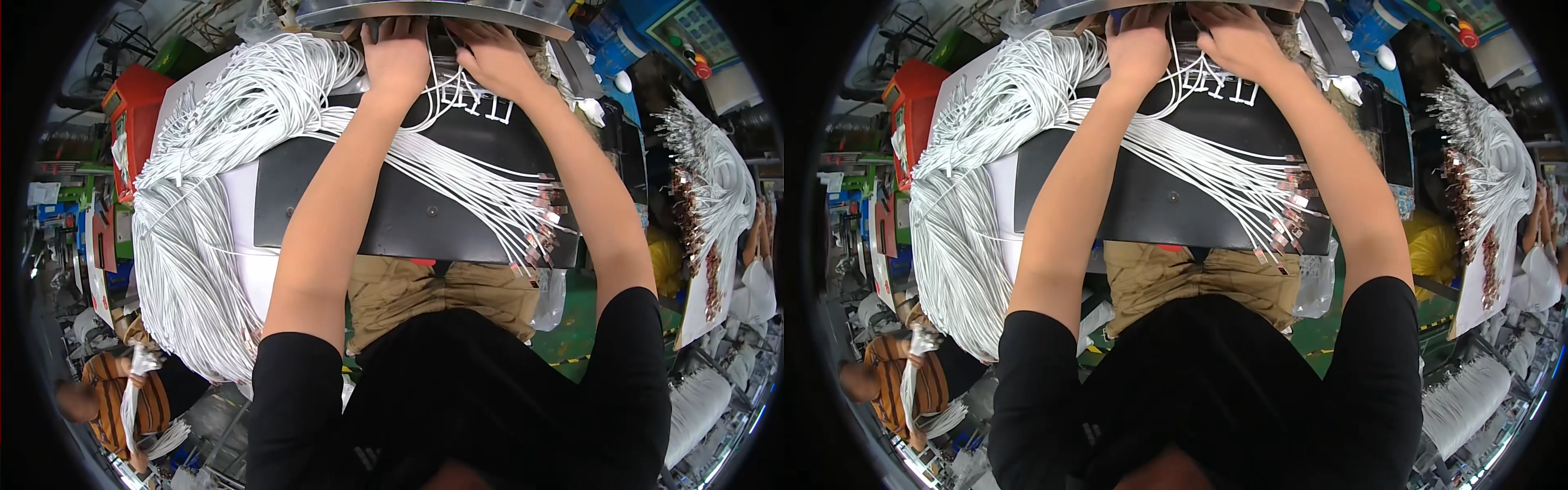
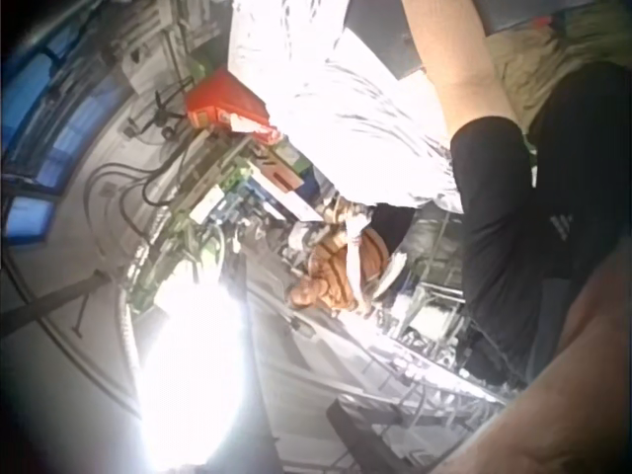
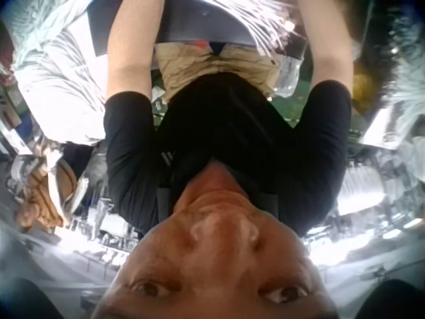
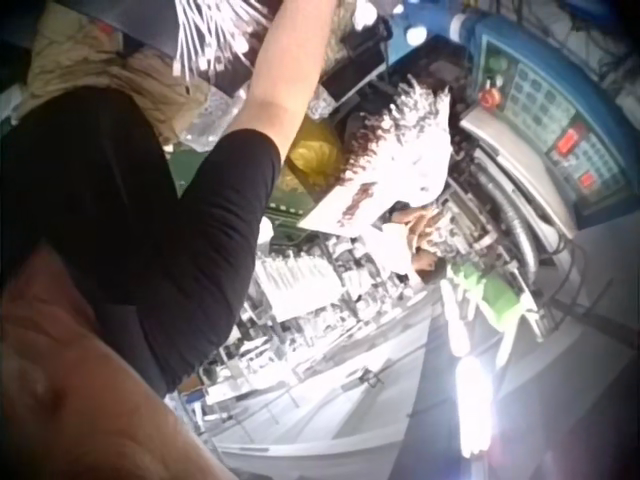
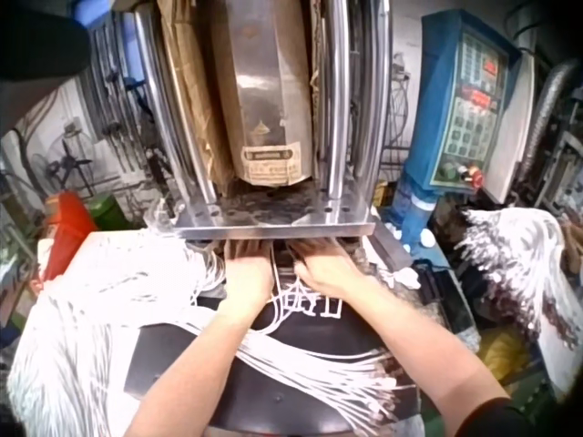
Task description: Arranging and organizing bundles of white wires onto a fixture at a manual assembly station.
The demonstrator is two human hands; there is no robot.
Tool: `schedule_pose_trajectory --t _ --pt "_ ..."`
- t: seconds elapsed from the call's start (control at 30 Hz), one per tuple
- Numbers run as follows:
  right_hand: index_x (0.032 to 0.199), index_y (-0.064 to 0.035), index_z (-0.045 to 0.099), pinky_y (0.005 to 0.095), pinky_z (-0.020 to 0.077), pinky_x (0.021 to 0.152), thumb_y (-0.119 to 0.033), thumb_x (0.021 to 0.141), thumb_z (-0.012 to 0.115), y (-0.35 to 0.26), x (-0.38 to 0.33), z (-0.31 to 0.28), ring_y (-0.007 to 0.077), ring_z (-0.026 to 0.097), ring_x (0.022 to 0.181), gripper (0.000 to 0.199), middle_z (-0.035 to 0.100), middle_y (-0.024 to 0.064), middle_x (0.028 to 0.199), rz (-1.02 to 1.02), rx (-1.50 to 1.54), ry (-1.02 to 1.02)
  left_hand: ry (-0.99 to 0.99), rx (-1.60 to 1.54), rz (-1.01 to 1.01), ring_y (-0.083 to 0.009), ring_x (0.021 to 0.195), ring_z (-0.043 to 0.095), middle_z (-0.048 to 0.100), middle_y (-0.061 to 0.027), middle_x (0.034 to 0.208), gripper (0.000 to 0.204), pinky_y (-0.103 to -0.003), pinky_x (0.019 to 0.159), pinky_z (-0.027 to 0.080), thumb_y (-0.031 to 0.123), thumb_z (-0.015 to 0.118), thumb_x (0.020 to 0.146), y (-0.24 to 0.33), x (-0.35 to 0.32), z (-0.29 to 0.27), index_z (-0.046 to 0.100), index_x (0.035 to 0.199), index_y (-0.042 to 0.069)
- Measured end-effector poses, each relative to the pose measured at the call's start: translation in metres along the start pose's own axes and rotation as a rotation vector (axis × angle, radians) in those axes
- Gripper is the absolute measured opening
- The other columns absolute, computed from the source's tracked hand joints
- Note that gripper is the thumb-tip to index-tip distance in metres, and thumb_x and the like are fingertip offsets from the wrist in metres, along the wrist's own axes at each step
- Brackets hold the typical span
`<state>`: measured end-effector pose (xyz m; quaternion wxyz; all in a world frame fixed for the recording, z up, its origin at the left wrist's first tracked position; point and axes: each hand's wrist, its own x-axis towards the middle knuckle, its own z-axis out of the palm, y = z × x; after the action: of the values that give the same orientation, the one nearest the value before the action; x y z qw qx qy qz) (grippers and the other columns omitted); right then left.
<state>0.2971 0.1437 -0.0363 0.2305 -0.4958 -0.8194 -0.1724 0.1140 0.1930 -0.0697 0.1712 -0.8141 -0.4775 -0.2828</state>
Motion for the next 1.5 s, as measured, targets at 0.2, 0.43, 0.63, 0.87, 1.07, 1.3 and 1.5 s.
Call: schedule_pose_trajectory --t 0.2,0.43,0.63,0.87,1.07,1.3,1.5 --pt "0.134 -0.0139 0.059 0.0449 0.0370 0.109 -0.031 0.100 0.049 -0.005 0.002 0.017 0.0299 0.054 0.126 0.040 0.060 0.0105 0.134 0.088 0.017 0.070 0.007 0.002 -0.003 -0.0284 0.131 0.050 0.057 -0.0054 0.134 0.051 -0.065 0.112 0.030 0.018 0.058 0.089 0.004 0.004 0.000 0.054 0.139 0.017" --pt "0.120 -0.0118 0.067 0.0453 0.0416 0.102 -0.032 0.097 0.053 -0.019 0.005 0.013 0.0299 0.060 0.116 0.034 0.067 0.0087 0.119 0.182 -0.042 0.152 -0.056 -0.010 -0.070 -0.0290 0.138 0.044 0.050 -0.0056 0.145 0.055 -0.066 0.113 0.027 0.019 0.056 0.091 0.010 -0.002 0.007 0.047 0.146 0.018" --pt "0.101 -0.0030 0.070 0.0460 0.0491 0.089 -0.021 0.089 0.062 -0.038 -0.002 0.007 0.0352 0.063 0.096 0.023 0.068 0.0177 0.096 0.363 -0.106 0.177 -0.094 -0.020 -0.092 -0.0300 0.140 0.043 0.046 -0.0047 0.150 0.053 -0.065 0.111 0.028 0.020 0.051 0.093 0.002 0.002 -0.001 0.046 0.146 0.025" --pt "0.107 -0.0016 0.070 0.0442 0.0518 0.085 -0.024 0.091 0.061 -0.027 0.004 0.023 0.0341 0.064 0.097 0.029 0.069 0.0197 0.098 0.389 -0.134 0.070 -0.138 -0.117 -0.103 -0.0325 0.143 0.038 0.046 -0.0059 0.151 0.051 -0.065 0.116 0.021 0.022 0.050 0.096 0.008 0.004 -0.009 0.046 0.147 0.018" --pt "0.112 -0.0028 0.070 0.0413 0.0495 0.088 -0.022 0.090 0.067 -0.032 -0.051 -0.045 0.0310 0.064 0.098 0.030 0.070 0.0151 0.099 0.492 0.227 0.165 -0.006 -0.801 -0.129 -0.0316 0.112 0.060 0.061 -0.0166 0.127 0.032 -0.042 0.095 0.047 0.015 0.060 0.095 0.008 -0.068 -0.098 0.062 0.125 0.005" --pt "0.110 -0.0059 0.072 0.0399 0.0482 0.090 -0.020 0.090 0.066 -0.051 -0.027 -0.040 0.0302 0.062 0.104 0.025 0.070 0.0124 0.099 0.240 0.090 0.175 -0.375 -1.304 -0.328 -0.0182 0.083 0.067 0.072 -0.0105 0.094 0.015 -0.029 0.077 0.052 0.006 0.058 0.097 0.069 -0.186 -0.192 0.070 0.103 -0.002" --pt "0.105 -0.0081 0.075 0.0399 0.0489 0.091 -0.017 0.091 0.062 -0.049 0.015 0.005 0.0313 0.059 0.109 0.021 0.068 0.0123 0.104 0.215 -0.235 0.174 -0.391 -1.302 -0.289 -0.0246 0.081 0.068 0.071 -0.0112 0.091 0.011 -0.032 0.072 0.053 0.004 0.062 0.094 0.077 -0.211 -0.210 0.070 0.101 0.000"
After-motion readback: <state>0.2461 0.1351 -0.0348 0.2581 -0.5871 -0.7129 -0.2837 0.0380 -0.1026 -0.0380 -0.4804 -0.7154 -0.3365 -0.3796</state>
